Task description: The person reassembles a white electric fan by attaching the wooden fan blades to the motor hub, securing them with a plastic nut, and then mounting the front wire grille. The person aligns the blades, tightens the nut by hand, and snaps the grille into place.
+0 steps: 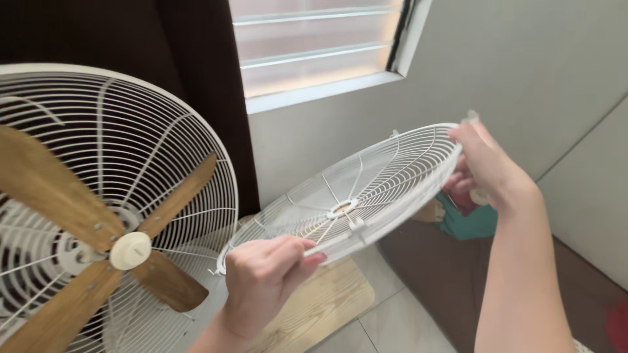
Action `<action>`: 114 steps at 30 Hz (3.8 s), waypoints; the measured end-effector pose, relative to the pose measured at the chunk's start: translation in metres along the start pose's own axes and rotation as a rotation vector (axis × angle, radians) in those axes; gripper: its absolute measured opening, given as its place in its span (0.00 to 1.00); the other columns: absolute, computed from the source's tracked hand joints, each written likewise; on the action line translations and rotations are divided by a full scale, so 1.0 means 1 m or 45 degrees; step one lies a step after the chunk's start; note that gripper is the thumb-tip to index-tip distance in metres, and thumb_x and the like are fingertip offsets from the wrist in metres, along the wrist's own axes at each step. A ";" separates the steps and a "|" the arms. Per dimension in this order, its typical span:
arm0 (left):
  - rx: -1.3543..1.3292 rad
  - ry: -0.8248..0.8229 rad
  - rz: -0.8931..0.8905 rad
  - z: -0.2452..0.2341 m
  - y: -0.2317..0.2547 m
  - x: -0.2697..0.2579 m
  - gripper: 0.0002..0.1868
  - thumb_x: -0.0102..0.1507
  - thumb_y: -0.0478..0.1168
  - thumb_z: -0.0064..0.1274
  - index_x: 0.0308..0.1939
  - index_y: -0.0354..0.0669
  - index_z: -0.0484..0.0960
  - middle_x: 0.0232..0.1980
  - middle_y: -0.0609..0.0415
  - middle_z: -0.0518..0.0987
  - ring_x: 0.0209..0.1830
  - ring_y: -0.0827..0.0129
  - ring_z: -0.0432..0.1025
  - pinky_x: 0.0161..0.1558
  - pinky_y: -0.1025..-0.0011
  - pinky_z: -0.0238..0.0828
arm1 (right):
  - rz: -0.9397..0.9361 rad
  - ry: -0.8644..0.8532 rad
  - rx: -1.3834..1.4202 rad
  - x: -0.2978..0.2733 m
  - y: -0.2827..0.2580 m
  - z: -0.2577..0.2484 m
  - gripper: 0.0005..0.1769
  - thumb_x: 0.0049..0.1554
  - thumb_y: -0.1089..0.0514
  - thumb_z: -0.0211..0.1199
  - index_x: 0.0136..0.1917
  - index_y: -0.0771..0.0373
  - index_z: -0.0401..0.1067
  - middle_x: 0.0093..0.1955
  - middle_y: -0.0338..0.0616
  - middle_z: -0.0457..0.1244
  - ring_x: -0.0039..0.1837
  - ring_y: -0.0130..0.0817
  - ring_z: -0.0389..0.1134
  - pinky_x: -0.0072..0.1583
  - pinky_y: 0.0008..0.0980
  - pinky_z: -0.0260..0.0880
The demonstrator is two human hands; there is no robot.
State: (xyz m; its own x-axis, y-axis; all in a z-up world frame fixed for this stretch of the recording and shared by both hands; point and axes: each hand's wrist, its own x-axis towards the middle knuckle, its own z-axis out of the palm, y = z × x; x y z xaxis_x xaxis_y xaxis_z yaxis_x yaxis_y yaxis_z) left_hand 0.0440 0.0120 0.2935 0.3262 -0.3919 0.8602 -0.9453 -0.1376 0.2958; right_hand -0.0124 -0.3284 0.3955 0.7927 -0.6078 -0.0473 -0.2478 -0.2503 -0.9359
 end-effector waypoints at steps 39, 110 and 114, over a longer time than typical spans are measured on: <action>0.115 1.083 -1.173 -0.219 -0.038 -0.093 0.29 0.71 0.53 0.47 0.24 0.34 0.81 0.20 0.58 0.72 0.18 0.79 0.56 0.22 0.75 0.49 | 0.020 -0.503 0.614 0.062 0.079 0.318 0.50 0.59 0.22 0.34 0.84 0.49 0.42 0.82 0.50 0.49 0.81 0.47 0.50 0.74 0.65 0.49; 1.046 0.848 -0.912 -0.244 -0.002 0.020 0.08 0.64 0.41 0.58 0.41 0.39 0.86 0.41 0.50 0.77 0.32 0.59 0.71 0.33 0.64 0.66 | 0.399 -0.555 0.937 0.043 0.117 0.441 0.45 0.64 0.27 0.28 0.81 0.56 0.50 0.81 0.45 0.52 0.79 0.47 0.53 0.76 0.48 0.51; 1.221 0.714 -0.748 -0.248 -0.004 0.021 0.08 0.65 0.39 0.57 0.40 0.37 0.86 0.38 0.50 0.81 0.40 0.56 0.71 0.41 0.62 0.67 | 0.371 -0.515 0.963 0.038 0.112 0.440 0.45 0.64 0.28 0.28 0.81 0.57 0.50 0.80 0.45 0.53 0.78 0.46 0.55 0.76 0.47 0.52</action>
State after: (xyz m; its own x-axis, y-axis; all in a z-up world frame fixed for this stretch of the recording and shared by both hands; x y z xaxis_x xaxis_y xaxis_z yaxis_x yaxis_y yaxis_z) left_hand 0.0540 0.2298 0.4136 0.4284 0.3606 0.8285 -0.1990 -0.8568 0.4758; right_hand 0.2347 -0.0480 0.1353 0.9262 -0.2229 -0.3039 -0.1503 0.5211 -0.8402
